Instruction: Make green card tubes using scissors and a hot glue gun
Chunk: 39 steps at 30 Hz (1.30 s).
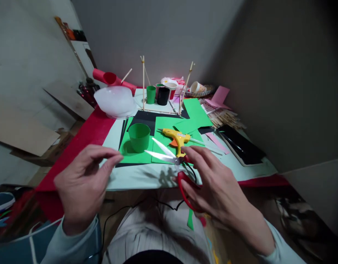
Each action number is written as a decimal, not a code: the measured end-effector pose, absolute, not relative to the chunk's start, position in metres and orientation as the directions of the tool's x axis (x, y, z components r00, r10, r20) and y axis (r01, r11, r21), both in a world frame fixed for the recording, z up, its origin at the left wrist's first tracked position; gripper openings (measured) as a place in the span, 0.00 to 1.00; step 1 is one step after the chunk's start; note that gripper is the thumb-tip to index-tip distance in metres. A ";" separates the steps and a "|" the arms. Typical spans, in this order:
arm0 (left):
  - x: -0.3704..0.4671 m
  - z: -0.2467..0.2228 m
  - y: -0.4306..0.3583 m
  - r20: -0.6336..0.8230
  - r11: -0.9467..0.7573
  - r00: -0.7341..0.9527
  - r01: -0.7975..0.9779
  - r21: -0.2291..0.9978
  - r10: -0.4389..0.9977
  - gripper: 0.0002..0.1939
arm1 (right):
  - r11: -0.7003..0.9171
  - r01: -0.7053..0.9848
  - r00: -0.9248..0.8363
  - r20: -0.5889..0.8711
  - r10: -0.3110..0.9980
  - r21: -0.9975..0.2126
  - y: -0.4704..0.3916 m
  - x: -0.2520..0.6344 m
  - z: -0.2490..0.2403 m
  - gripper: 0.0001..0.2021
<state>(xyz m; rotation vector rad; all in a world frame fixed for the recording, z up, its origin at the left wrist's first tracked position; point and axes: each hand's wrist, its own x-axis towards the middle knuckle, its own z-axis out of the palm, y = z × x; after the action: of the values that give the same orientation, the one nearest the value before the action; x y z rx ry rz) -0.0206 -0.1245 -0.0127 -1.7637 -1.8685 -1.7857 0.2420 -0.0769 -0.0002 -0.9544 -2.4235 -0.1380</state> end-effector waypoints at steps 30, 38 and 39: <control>-0.007 0.033 -0.031 0.636 -0.312 -0.215 0.728 0.611 0.741 0.03 | -0.036 -0.240 -0.530 0.100 0.842 -0.970 0.100 0.252 -0.003 0.19; 0.036 0.008 -0.017 0.664 -0.475 -0.066 0.646 0.597 0.745 0.18 | -0.013 -0.321 -0.483 0.152 0.862 -0.947 0.079 0.241 0.002 0.22; 0.039 0.004 -0.015 0.670 -0.502 -0.011 0.652 0.567 0.742 0.20 | -0.017 -0.331 -0.481 0.154 0.863 -0.943 0.078 0.240 0.003 0.23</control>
<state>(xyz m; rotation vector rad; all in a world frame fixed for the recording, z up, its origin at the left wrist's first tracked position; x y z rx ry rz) 0.0394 -0.0153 0.0044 -2.2684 -1.6061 -1.6449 0.2400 0.0778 0.0031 -0.6088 -1.3396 1.6576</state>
